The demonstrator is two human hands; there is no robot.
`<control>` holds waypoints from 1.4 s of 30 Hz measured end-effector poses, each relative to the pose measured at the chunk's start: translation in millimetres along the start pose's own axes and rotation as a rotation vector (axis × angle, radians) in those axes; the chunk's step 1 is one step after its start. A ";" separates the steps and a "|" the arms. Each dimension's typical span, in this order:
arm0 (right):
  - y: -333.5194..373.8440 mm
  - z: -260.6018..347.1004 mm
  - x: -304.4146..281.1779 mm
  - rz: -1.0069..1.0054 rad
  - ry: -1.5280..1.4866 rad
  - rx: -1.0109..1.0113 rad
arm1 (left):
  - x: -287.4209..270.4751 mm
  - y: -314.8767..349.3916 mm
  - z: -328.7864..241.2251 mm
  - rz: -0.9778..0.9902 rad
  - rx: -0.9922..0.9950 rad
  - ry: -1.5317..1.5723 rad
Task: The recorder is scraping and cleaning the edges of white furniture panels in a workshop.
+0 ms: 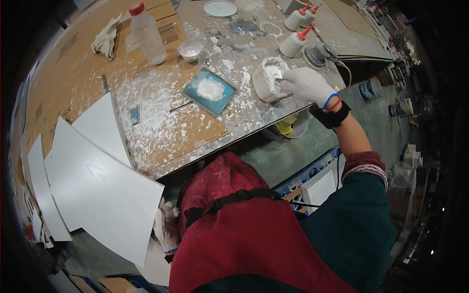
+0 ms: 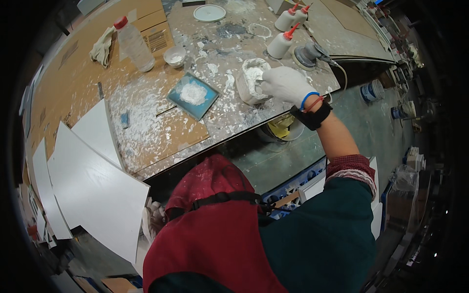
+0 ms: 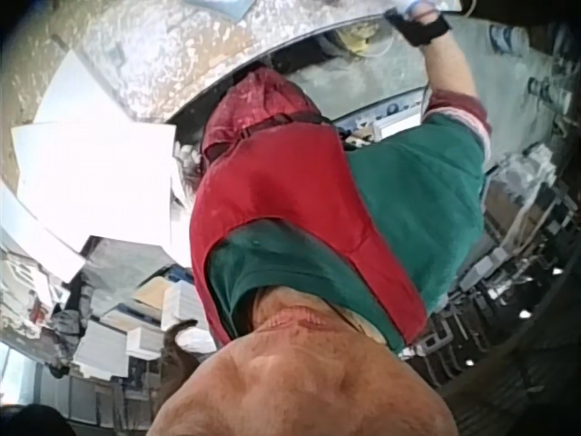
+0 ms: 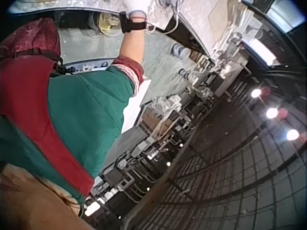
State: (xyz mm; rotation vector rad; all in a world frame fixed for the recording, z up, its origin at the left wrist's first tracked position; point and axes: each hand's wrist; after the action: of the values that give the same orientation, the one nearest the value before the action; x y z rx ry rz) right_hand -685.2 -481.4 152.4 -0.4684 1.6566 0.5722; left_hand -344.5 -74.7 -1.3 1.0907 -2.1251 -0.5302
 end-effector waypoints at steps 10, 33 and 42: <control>19.0 -23.5 12.4 -0.012 -0.794 0.363 | 0.3 0.5 -3.0 0.012 0.008 -0.016; 20.8 -23.5 -14.4 -0.032 -0.513 0.085 | 6.6 1.2 -4.1 0.029 0.031 -0.030; 32.5 -2.9 -17.0 0.172 -1.103 0.364 | -12.6 -10.1 -3.8 0.092 -0.010 -0.254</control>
State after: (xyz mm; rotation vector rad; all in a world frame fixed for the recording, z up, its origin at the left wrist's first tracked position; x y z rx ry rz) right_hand -704.2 -457.6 173.0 0.2566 0.6981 0.4949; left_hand -331.0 -70.2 -9.8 0.9570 -2.3755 -0.6639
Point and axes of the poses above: each hand's wrist, its own y-axis away from the middle knuckle, its own x-axis out of the palm, z = x × y, and after that the axes turned 8 degrees about -z, right-handed
